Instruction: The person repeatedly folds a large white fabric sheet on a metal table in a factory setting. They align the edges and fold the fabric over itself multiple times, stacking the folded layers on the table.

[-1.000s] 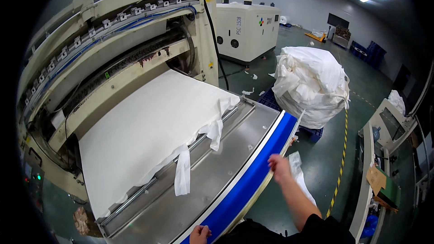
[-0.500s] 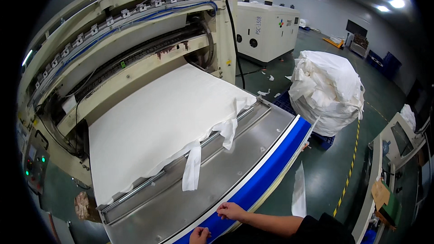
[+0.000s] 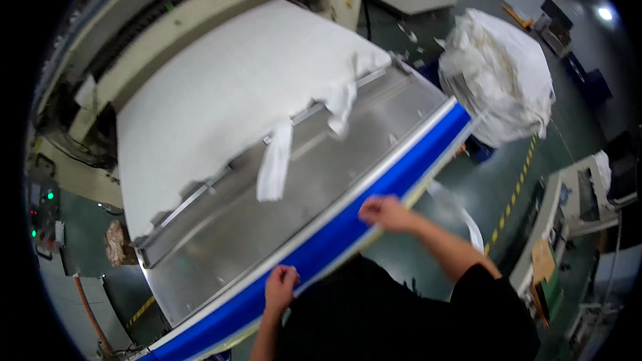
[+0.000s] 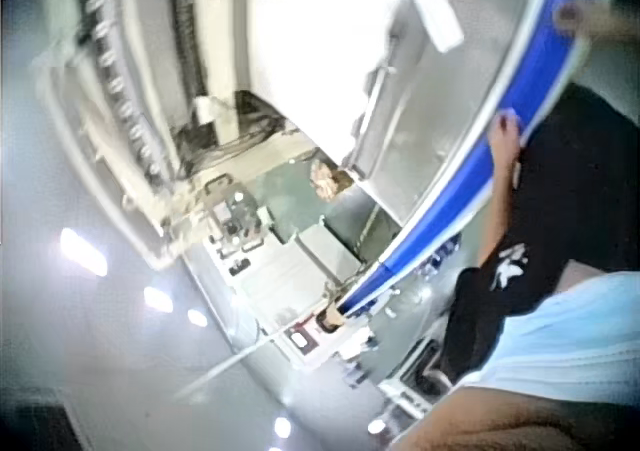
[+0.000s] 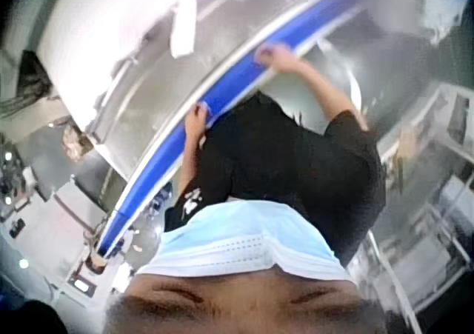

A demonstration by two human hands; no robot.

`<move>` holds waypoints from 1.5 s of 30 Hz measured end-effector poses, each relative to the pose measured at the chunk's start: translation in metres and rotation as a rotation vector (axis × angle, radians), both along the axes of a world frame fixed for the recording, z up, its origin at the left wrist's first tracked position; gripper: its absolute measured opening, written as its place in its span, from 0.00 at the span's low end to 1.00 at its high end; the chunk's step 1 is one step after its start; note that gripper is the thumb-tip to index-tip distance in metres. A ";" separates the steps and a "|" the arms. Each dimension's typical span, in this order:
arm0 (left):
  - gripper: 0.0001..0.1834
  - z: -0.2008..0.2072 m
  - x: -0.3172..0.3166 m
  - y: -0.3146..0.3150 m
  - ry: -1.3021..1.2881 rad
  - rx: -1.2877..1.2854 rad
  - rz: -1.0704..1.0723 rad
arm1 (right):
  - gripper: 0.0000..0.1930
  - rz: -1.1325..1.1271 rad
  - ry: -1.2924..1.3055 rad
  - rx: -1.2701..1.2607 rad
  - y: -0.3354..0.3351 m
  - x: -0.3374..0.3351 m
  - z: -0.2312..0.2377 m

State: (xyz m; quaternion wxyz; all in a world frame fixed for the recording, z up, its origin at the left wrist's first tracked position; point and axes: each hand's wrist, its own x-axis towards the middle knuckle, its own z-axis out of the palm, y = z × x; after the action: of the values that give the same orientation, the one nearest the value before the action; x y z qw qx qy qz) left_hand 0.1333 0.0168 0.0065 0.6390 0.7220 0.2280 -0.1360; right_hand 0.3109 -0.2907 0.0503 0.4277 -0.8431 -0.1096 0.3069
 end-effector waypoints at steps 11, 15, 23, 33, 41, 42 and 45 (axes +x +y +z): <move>0.09 0.005 0.005 -0.008 0.063 0.012 -0.038 | 0.46 -0.213 0.575 -0.885 -0.264 -0.094 -0.029; 0.09 0.010 0.015 -0.007 0.056 0.032 -0.033 | 0.42 -0.300 1.346 -0.306 -0.182 -0.199 -0.017; 0.10 0.009 0.026 -0.011 0.044 0.006 -0.141 | 0.20 0.162 0.499 -0.359 -0.219 -0.242 -0.104; 0.10 0.004 0.019 -0.002 0.029 0.026 -0.131 | 0.18 -1.008 -0.253 -0.944 -0.401 -0.150 -0.041; 0.10 0.007 0.015 -0.005 0.019 0.035 -0.096 | 0.16 -1.293 -0.617 -0.799 -0.391 -0.065 0.039; 0.10 0.009 0.014 -0.004 0.016 0.039 -0.066 | 0.16 -1.230 -0.544 -0.821 -0.379 -0.057 0.035; 0.10 0.008 0.014 -0.010 0.005 -0.008 -0.035 | 0.22 -0.672 -0.152 -1.215 -0.399 -0.074 -0.021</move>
State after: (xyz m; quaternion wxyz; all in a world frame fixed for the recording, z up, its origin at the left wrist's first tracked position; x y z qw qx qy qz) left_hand 0.1473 0.0064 0.0144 0.6386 0.7231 0.2164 -0.1501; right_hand 0.2369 -0.6898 0.0294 -0.0569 -0.9404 0.3184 0.1050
